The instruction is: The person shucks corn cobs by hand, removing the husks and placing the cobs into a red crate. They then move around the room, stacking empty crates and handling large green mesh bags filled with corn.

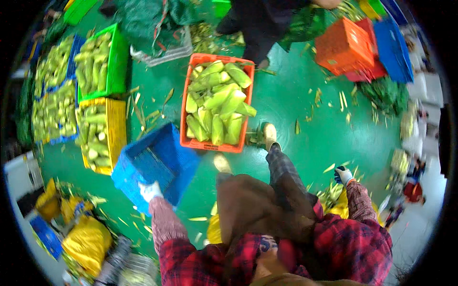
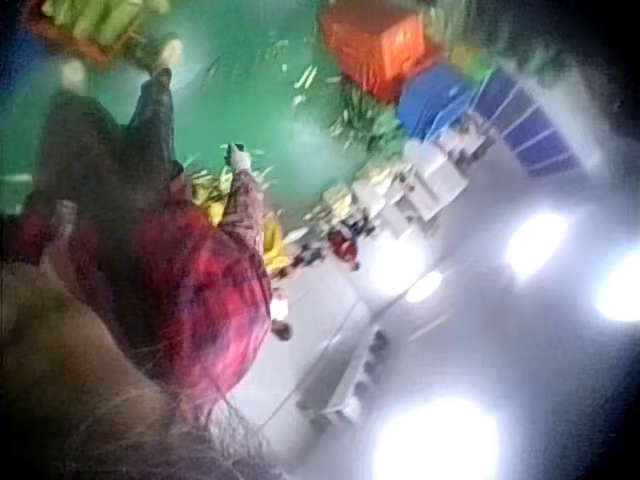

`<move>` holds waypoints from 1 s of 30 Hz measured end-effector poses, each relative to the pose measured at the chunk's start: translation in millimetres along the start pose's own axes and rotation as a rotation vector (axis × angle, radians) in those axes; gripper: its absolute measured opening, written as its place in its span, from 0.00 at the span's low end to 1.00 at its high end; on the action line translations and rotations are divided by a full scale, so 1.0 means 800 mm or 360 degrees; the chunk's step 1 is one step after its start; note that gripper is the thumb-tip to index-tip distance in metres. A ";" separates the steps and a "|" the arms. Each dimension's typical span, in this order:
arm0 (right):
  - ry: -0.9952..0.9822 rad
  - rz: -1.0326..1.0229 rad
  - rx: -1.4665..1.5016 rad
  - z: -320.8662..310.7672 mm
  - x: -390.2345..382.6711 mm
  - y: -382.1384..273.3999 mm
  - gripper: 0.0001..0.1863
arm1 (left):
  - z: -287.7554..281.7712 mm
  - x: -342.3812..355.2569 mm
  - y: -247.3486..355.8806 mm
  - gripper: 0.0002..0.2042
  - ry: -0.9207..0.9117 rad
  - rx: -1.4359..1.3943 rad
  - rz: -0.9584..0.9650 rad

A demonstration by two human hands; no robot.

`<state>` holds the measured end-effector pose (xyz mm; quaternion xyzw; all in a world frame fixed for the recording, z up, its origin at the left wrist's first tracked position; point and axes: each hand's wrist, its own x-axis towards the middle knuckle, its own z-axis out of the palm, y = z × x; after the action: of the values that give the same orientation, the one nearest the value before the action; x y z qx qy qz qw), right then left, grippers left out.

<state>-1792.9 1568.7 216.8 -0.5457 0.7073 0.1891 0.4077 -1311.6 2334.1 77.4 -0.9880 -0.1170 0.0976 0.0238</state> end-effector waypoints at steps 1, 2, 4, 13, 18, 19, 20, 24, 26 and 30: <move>-0.0055 0.0128 0.0165 -0.014 -0.028 0.078 0.07 | -0.040 -0.005 0.003 0.34 -0.0114 -0.0298 -0.0170; -0.0186 0.0156 0.0274 -0.008 -0.033 0.101 0.06 | -0.056 -0.013 -0.055 0.34 -0.0079 -0.0367 -0.0138; -0.0337 0.0549 0.0074 -0.011 -0.066 0.204 0.12 | -0.153 -0.045 -0.048 0.36 -0.0206 -0.0487 -0.0490; -0.0396 -0.0038 -0.0002 0.106 -0.166 0.214 0.11 | -0.362 -0.101 -0.170 0.21 0.0272 -0.1296 -0.0731; -0.0160 0.0274 0.0776 0.097 -0.221 0.287 0.11 | -0.398 -0.095 -0.098 0.25 0.0065 -0.1815 -0.0459; -0.0240 0.0264 0.0863 0.115 -0.199 0.295 0.12 | -0.419 -0.109 -0.085 0.25 0.0133 -0.1855 -0.0413; -0.0319 0.0279 0.0951 0.131 -0.190 0.309 0.12 | -0.437 -0.118 -0.074 0.27 0.0125 -0.1886 -0.0321; -0.0351 0.0468 0.0706 0.153 -0.139 0.519 0.26 | -0.482 -0.200 0.051 0.36 0.0069 -0.1794 -0.0081; -0.0688 0.0237 0.0427 0.183 -0.146 0.447 0.40 | -0.526 -0.222 0.047 0.37 0.0259 -0.1974 0.0135; -0.0726 -0.0055 0.0261 0.161 -0.172 0.418 0.36 | -0.565 -0.232 0.071 0.33 0.0241 -0.2014 0.0501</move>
<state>-2044.7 1857.2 188.6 -0.4660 0.6005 0.2424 0.6029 -1385.8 2224.1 550.8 -0.8206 -0.0039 -0.0576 -0.5685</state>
